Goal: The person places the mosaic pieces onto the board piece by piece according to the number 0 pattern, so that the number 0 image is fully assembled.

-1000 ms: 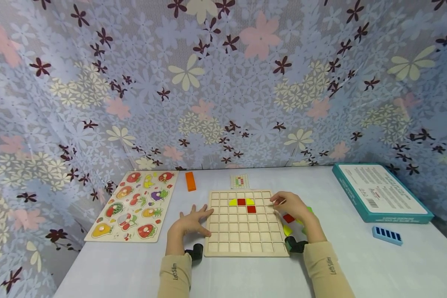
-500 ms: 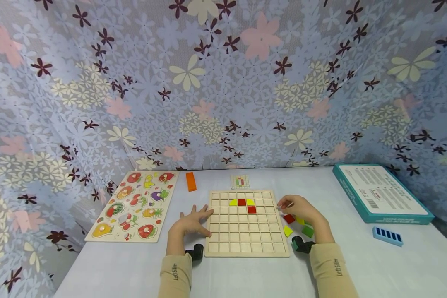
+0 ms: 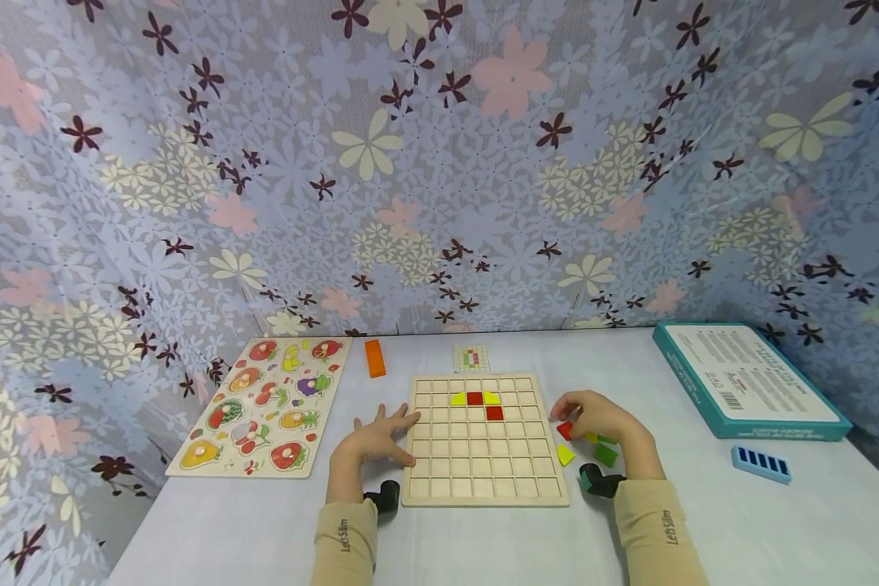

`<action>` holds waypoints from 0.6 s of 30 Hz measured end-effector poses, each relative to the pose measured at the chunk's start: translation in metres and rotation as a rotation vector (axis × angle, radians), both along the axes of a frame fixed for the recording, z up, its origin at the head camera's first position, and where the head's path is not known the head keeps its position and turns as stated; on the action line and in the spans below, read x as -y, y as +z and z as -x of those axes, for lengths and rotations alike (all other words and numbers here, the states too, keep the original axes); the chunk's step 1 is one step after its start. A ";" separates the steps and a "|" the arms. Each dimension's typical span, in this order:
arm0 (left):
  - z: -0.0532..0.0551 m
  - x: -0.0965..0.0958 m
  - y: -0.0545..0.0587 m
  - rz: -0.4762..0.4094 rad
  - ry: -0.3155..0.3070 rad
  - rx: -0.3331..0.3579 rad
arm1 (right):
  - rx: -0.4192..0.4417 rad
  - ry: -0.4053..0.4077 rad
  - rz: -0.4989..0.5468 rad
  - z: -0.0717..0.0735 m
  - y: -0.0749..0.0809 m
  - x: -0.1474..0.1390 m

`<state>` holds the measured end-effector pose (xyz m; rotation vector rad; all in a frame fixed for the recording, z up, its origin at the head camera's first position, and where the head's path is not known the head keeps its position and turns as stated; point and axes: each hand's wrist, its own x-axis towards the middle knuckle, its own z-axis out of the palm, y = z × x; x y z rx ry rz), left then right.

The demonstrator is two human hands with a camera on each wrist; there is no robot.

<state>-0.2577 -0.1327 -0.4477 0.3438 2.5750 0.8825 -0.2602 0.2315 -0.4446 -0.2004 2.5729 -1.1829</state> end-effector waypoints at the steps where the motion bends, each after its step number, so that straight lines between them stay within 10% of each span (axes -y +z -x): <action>1: 0.000 0.000 0.000 0.002 0.000 0.000 | 0.004 0.001 -0.003 0.000 0.000 0.000; 18: 0.001 0.001 0.000 0.004 -0.016 -0.002 | -0.033 -0.099 -0.068 0.002 -0.004 0.003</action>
